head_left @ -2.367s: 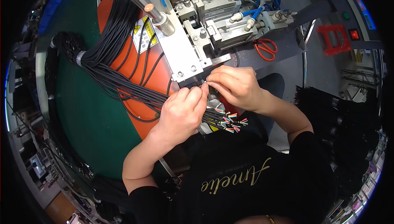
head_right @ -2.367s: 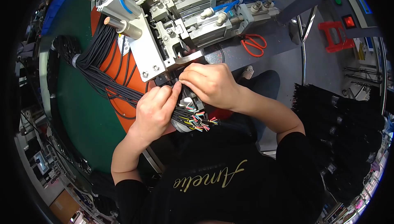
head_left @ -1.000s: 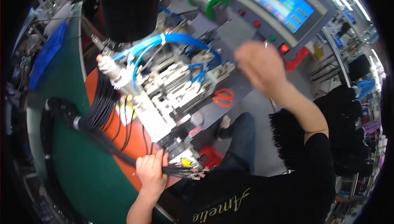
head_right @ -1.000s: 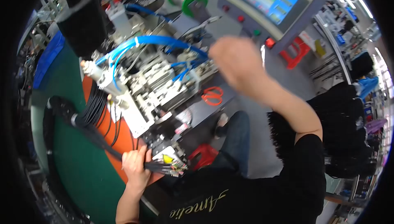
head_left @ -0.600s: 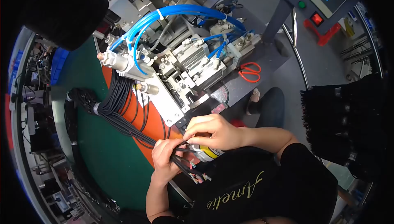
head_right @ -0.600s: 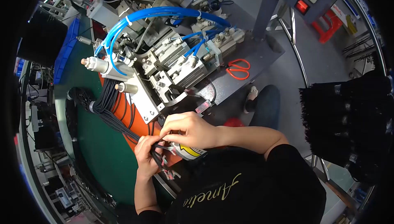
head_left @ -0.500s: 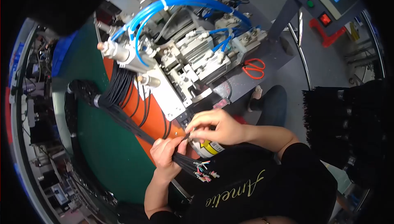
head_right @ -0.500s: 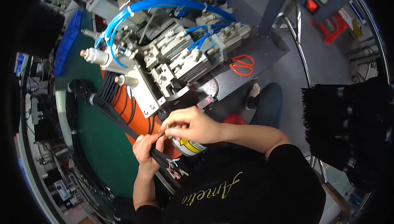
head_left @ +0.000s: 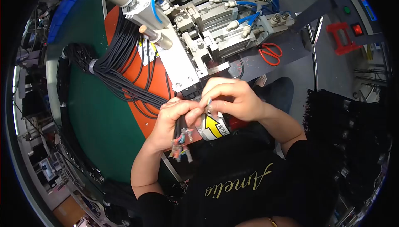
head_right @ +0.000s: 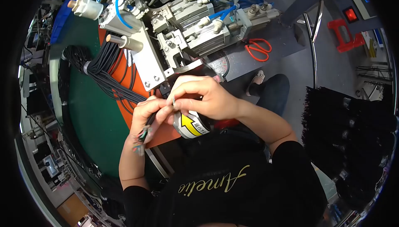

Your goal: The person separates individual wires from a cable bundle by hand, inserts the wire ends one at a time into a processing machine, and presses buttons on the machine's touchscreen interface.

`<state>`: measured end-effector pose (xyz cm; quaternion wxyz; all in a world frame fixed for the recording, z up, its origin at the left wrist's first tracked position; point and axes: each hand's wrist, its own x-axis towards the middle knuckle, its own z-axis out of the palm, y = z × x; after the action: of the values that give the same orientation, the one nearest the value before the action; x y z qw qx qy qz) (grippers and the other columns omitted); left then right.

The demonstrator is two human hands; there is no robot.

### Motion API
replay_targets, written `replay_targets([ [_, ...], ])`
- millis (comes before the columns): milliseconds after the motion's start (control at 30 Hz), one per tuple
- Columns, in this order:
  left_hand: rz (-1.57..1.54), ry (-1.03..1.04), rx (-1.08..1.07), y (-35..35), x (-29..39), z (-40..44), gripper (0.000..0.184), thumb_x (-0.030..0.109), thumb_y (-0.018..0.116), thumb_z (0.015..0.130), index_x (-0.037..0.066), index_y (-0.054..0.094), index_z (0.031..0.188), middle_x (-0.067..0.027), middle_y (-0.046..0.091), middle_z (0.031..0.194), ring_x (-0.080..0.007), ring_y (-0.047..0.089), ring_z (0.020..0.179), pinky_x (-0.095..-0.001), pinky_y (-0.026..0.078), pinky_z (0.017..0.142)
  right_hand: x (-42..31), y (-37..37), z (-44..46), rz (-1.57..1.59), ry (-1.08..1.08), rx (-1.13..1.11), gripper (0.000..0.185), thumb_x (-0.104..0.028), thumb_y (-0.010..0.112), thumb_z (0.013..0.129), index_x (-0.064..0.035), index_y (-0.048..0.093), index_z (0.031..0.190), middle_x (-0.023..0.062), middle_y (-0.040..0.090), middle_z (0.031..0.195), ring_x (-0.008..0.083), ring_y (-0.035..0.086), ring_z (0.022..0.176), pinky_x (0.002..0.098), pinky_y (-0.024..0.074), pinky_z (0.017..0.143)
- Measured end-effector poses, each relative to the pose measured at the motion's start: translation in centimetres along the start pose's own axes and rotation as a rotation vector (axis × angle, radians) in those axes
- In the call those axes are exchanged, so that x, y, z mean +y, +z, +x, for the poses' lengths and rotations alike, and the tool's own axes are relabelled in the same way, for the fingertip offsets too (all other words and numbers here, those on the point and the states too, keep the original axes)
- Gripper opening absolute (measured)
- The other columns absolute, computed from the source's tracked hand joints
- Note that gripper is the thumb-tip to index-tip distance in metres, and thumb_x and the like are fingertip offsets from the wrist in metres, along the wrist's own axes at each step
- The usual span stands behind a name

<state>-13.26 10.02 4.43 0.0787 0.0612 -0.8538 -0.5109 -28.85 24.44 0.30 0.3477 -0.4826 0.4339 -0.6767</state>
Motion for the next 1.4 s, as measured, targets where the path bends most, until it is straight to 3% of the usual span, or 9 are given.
replay_targets([
  [67, 0.262, 0.177, 0.115, 1.2, -0.1, 0.1, 0.016, 0.006, 0.067, 0.085, 0.001, 0.064, 0.101, -0.0087, 0.065, 0.075, -0.0235, 0.063, 0.063, -0.0317, 0.042, 0.059, -0.3, 0.9, -0.2, -0.334, -0.151, 0.112, 0.011, 0.001, 0.068, 0.085, 0.0027, 0.069, 0.096, 0.0106, 0.065, 0.089, 0.0143, 0.063, 0.073, 0.0258, 0.0505, 0.065],
  [167, 0.686, 0.187, 0.136, 2.4, 1.4, -0.3, 0.012, 0.004, 0.068, 0.082, 0.001, 0.061, 0.092, -0.0092, 0.059, 0.070, -0.0241, 0.060, 0.060, -0.0345, 0.042, 0.054, 0.6, 1.3, -1.3, -0.197, 0.106, 0.200, 0.012, 0.003, 0.069, 0.084, 0.0021, 0.069, 0.096, 0.0115, 0.065, 0.088, 0.0172, 0.064, 0.073, 0.0263, 0.0501, 0.063],
  [300, 0.434, 0.184, 0.250, 2.7, 0.5, 0.1, 0.010, 0.003, 0.066, 0.082, 0.003, 0.057, 0.079, -0.0084, 0.052, 0.057, -0.0264, 0.054, 0.048, -0.0363, 0.039, 0.048, 1.8, 3.5, -1.6, -0.822, -0.368, 0.346, 0.030, 0.002, 0.066, 0.079, 0.0010, 0.067, 0.108, 0.0113, 0.062, 0.096, 0.0231, 0.062, 0.073, 0.0308, 0.0494, 0.061],
  [433, 0.412, 0.146, 0.209, 2.5, 0.2, -0.1, 0.015, 0.004, 0.066, 0.082, 0.004, 0.054, 0.074, -0.0090, 0.052, 0.055, -0.0282, 0.053, 0.047, -0.0368, 0.038, 0.047, 1.3, 2.5, -1.8, -0.756, -0.327, 0.194, 0.037, 0.000, 0.065, 0.080, 0.0006, 0.064, 0.117, 0.0141, 0.060, 0.102, 0.0258, 0.062, 0.082, 0.0350, 0.0513, 0.069],
  [500, 0.378, 0.162, 0.201, 2.6, 0.3, 0.1, 0.015, 0.004, 0.066, 0.083, 0.004, 0.054, 0.074, -0.0094, 0.053, 0.056, -0.0288, 0.053, 0.047, -0.0368, 0.038, 0.048, 0.3, 2.2, -2.1, -0.317, 0.030, 0.171, 0.036, -0.002, 0.065, 0.083, 0.0025, 0.061, 0.119, 0.0160, 0.059, 0.104, 0.0295, 0.063, 0.084, 0.0362, 0.0523, 0.071],
  [667, 0.312, 0.115, 0.170, 2.2, -0.1, -0.2, 0.013, 0.006, 0.066, 0.084, 0.004, 0.056, 0.076, -0.0094, 0.055, 0.058, -0.0291, 0.054, 0.048, -0.0371, 0.038, 0.048, 0.9, 2.4, -2.0, -0.786, -0.350, 0.112, 0.041, -0.001, 0.066, 0.084, 0.0023, 0.058, 0.123, 0.0161, 0.058, 0.105, 0.0269, 0.063, 0.089, 0.0333, 0.0513, 0.077],
  [900, 0.293, 0.137, 0.131, 2.0, 0.3, 0.2, 0.011, 0.007, 0.065, 0.085, 0.005, 0.057, 0.077, -0.0073, 0.059, 0.062, -0.0259, 0.058, 0.052, -0.0357, 0.039, 0.051, 0.7, 0.6, -1.3, 0.430, 0.429, 0.124, 0.021, -0.009, 0.063, 0.095, 0.0030, 0.067, 0.110, 0.0071, 0.067, 0.093, 0.0092, 0.064, 0.079, 0.0221, 0.0512, 0.071],
  [1233, -0.103, 0.095, -0.034, 0.3, -0.7, 0.4, 0.018, 0.012, 0.062, 0.091, 0.005, 0.057, 0.075, -0.0074, 0.055, 0.062, -0.0251, 0.054, 0.052, -0.0333, 0.042, 0.053, 0.0, -0.8, 0.1, 0.368, 0.420, -0.061, 0.015, -0.004, 0.063, 0.093, 0.0025, 0.070, 0.105, 0.0074, 0.069, 0.085, 0.0103, 0.067, 0.071, 0.0187, 0.0481, 0.055],
  [1400, -0.095, 0.014, -0.085, -0.1, -0.6, 0.4, 0.022, 0.012, 0.072, 0.072, 0.008, 0.050, 0.075, -0.0058, 0.046, 0.062, -0.0239, 0.048, 0.053, -0.0319, 0.040, 0.053, -0.8, -1.0, 0.4, 0.157, 0.363, -0.069, 0.014, -0.001, 0.062, 0.092, 0.0037, 0.070, 0.103, 0.0070, 0.068, 0.087, 0.0091, 0.066, 0.070, 0.0190, 0.0491, 0.056],
])
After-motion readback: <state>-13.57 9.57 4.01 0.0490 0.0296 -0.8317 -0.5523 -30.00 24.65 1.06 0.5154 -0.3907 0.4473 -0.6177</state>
